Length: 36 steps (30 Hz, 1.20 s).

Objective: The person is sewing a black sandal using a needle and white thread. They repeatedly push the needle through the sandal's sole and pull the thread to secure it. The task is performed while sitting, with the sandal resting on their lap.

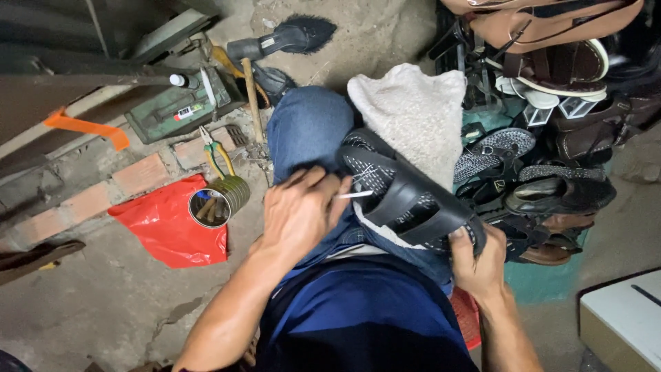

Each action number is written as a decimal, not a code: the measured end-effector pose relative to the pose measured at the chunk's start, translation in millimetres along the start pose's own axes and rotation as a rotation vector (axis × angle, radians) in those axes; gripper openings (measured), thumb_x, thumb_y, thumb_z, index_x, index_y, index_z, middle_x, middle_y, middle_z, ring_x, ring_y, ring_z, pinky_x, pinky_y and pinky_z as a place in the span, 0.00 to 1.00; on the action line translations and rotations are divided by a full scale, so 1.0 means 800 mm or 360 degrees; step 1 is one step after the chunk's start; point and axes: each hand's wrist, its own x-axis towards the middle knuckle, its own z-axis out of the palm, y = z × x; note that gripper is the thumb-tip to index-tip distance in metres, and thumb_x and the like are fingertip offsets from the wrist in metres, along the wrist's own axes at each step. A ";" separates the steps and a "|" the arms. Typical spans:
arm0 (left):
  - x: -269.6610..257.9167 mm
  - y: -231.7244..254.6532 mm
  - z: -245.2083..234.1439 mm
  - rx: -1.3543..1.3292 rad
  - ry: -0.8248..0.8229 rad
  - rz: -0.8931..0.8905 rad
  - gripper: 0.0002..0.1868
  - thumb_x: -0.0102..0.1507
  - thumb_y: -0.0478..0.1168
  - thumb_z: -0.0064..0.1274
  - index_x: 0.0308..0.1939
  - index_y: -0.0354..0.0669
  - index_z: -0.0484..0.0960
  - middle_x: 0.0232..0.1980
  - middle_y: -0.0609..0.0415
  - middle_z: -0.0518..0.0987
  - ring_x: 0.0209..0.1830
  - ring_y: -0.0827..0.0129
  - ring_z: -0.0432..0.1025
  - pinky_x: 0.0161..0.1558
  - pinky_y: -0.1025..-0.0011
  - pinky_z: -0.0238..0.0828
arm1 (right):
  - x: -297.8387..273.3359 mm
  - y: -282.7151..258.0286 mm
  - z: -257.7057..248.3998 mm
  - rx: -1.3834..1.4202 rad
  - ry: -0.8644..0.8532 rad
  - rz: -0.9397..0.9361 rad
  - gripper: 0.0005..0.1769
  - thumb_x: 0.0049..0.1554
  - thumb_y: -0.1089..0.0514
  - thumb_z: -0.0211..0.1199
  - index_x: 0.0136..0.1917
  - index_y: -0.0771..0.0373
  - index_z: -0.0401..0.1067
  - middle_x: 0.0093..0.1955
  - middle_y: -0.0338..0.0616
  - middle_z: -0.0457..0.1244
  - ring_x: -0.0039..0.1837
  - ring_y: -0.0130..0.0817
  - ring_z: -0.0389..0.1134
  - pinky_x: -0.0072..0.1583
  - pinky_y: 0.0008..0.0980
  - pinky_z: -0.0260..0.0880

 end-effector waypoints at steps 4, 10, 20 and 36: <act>0.008 0.006 0.013 0.0057 -0.0105 -0.0092 0.10 0.63 0.49 0.57 0.30 0.52 0.81 0.29 0.57 0.75 0.28 0.58 0.77 0.27 0.61 0.76 | -0.002 0.004 0.006 -0.0049 0.0143 0.0063 0.24 0.62 0.56 0.54 0.25 0.63 0.60 0.22 0.51 0.53 0.27 0.45 0.52 0.34 0.41 0.54; 0.013 0.019 0.023 -0.0103 -0.0209 -0.0150 0.07 0.61 0.46 0.60 0.39 0.51 0.85 0.34 0.57 0.75 0.31 0.55 0.78 0.30 0.55 0.78 | -0.006 0.008 0.003 0.0020 0.0225 0.0172 0.25 0.61 0.56 0.57 0.23 0.61 0.61 0.20 0.46 0.51 0.27 0.36 0.51 0.32 0.39 0.52; 0.008 0.018 0.042 -0.0217 -0.0225 -0.0232 0.08 0.65 0.48 0.56 0.42 0.54 0.88 0.36 0.57 0.79 0.32 0.53 0.79 0.32 0.55 0.78 | 0.001 -0.026 0.003 -0.0029 0.0242 0.0080 0.26 0.62 0.59 0.57 0.22 0.64 0.60 0.20 0.51 0.52 0.24 0.46 0.52 0.32 0.41 0.53; 0.015 0.030 0.031 -0.1123 -0.0003 -0.0308 0.12 0.63 0.34 0.56 0.48 0.54 0.89 0.43 0.58 0.85 0.45 0.55 0.82 0.41 0.64 0.80 | -0.005 -0.034 0.002 0.0080 0.0306 0.0105 0.27 0.62 0.60 0.56 0.22 0.61 0.59 0.19 0.45 0.51 0.23 0.39 0.51 0.31 0.36 0.52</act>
